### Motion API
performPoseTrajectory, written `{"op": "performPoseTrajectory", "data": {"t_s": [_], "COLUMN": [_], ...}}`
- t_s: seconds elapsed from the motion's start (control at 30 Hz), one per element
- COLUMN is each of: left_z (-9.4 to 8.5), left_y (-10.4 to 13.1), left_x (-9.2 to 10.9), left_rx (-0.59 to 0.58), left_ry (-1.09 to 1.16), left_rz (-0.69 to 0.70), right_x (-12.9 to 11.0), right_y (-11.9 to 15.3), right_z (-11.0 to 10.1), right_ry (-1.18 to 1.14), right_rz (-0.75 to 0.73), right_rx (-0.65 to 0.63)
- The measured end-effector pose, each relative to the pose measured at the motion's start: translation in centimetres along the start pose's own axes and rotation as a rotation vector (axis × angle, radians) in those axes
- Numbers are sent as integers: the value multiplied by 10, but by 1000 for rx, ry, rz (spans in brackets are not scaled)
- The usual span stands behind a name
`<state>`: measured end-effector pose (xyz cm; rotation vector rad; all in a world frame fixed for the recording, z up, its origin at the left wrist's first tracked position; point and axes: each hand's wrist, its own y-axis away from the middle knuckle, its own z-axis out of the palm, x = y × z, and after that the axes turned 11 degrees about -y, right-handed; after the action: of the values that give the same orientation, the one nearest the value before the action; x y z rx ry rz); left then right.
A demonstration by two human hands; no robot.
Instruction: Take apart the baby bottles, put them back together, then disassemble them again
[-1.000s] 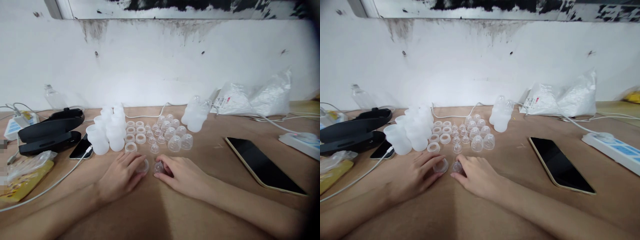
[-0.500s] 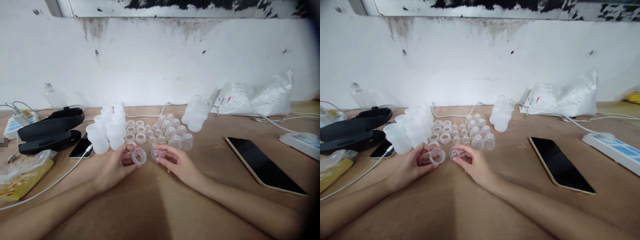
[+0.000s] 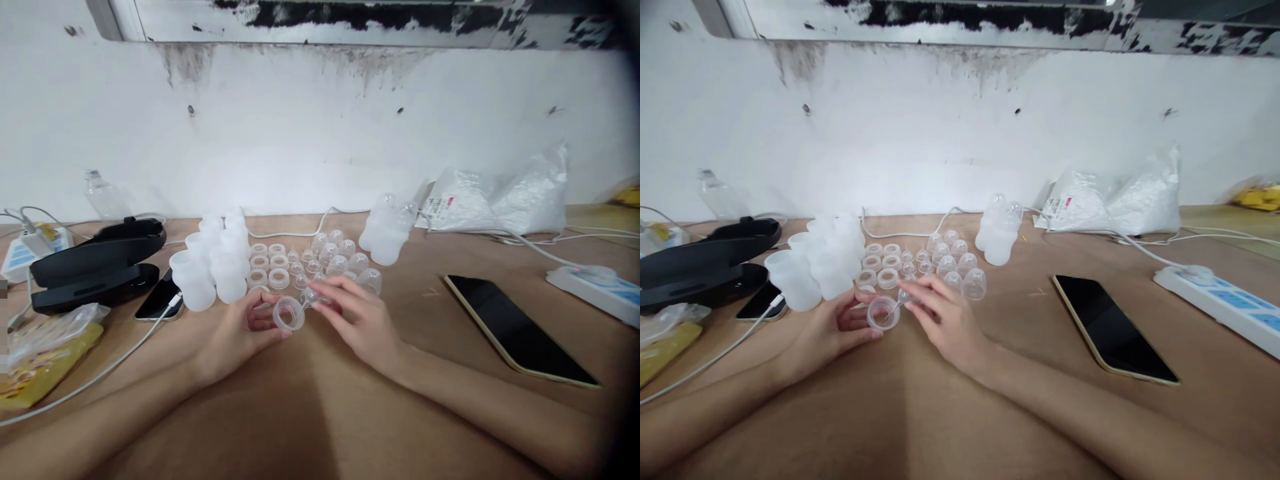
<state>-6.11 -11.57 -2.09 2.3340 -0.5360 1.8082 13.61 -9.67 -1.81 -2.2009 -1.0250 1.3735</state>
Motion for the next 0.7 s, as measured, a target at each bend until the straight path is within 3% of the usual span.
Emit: {"op": "performPoseTrajectory", "data": {"t_s": [0.1,0.3,0.6,0.7], "left_z": [5,8,7,6], "left_y": [-1,0,0,0], "left_x": [0,-3,-3,-4], "left_rx": [17,-8,26,28], "left_ry": [62,121,50,20], "left_rz": [-17,-5,19,61], "right_x": [0,1,-4,-8], "right_y": [3,4,1,2], "right_z": [4,7,7,8], "right_ry": [184,290,84,-9], "right_rz": [-240,-437,-342,-183], "right_rx": [-117,-226,-254,-176]}}
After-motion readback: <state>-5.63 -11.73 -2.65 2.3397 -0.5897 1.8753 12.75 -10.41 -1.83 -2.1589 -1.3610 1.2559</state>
